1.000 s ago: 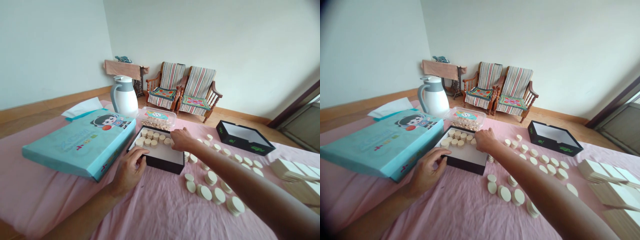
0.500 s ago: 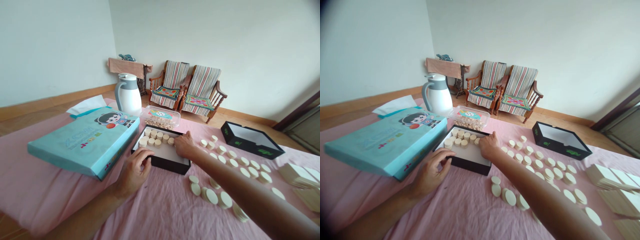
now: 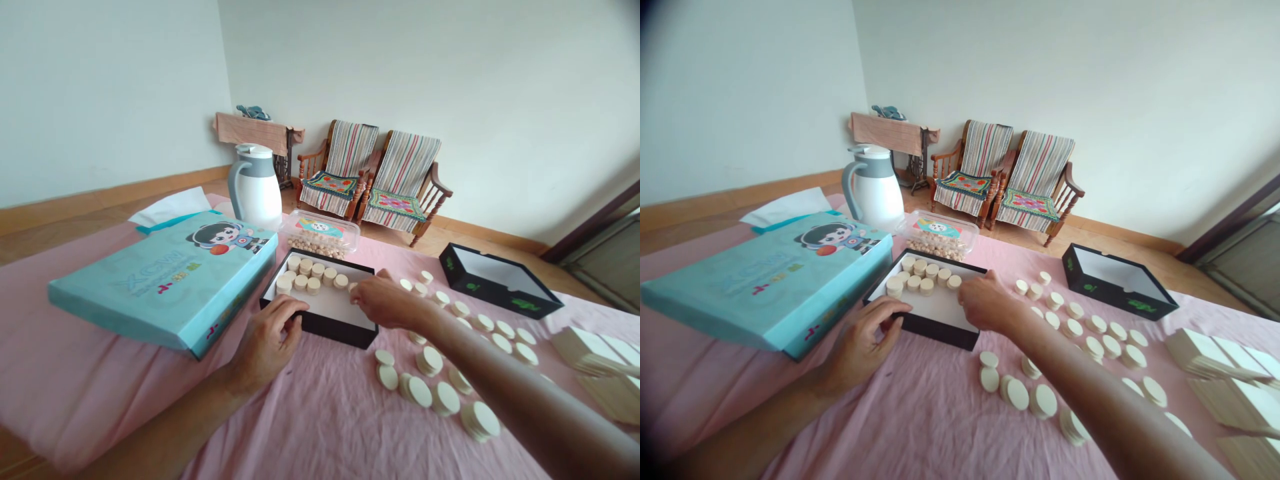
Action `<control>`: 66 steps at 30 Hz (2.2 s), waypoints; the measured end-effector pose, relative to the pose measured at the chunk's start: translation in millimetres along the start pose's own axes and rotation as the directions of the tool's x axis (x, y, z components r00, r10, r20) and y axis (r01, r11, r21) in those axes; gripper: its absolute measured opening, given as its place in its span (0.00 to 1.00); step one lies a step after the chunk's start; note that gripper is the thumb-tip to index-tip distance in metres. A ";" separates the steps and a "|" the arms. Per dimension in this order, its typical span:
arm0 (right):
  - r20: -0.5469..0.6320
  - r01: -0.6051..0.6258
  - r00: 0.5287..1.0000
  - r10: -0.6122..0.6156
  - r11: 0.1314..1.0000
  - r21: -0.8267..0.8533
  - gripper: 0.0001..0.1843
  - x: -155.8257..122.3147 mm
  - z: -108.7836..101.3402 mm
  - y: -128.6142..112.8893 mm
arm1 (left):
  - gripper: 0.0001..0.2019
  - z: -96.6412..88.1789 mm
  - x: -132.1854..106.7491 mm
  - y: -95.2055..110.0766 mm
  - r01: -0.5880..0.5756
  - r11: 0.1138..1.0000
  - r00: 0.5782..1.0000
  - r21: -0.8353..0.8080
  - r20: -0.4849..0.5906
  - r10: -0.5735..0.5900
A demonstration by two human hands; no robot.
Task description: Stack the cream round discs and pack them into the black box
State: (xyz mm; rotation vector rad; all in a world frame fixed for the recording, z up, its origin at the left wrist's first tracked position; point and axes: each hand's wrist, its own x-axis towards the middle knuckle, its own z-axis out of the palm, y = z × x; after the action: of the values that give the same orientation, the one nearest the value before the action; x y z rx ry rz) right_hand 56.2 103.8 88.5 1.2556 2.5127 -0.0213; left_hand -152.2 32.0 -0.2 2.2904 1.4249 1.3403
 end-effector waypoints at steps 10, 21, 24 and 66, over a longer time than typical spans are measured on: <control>0.108 -0.035 0.993 0.043 0.996 -0.076 0.14 9.4 2.5 -14.6 | 0.10 -0.8 0.3 0.4 0.000 1.000 1.000 0.006 -0.003 0.000; 0.004 -0.088 0.996 0.088 0.996 -0.031 0.16 17.5 7.5 -8.5 | 0.10 0.3 -0.6 -0.3 0.013 1.000 1.000 0.010 0.014 -0.013; -0.092 -0.044 0.994 0.053 0.994 0.101 0.19 20.1 12.7 -9.3 | 0.10 0.3 -0.4 0.1 0.026 1.000 0.999 0.007 0.025 -0.026; -0.002 -0.084 0.996 0.084 0.996 -0.039 0.14 28.9 12.7 -9.7 | 0.12 0.8 -0.1 -1.3 0.008 1.000 0.999 0.021 0.050 -0.009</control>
State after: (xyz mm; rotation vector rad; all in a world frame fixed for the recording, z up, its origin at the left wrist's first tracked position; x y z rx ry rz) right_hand 36.1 118.2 66.6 1.3440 2.4460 0.0480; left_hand -152.5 32.9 -1.5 2.3112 1.4377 1.2624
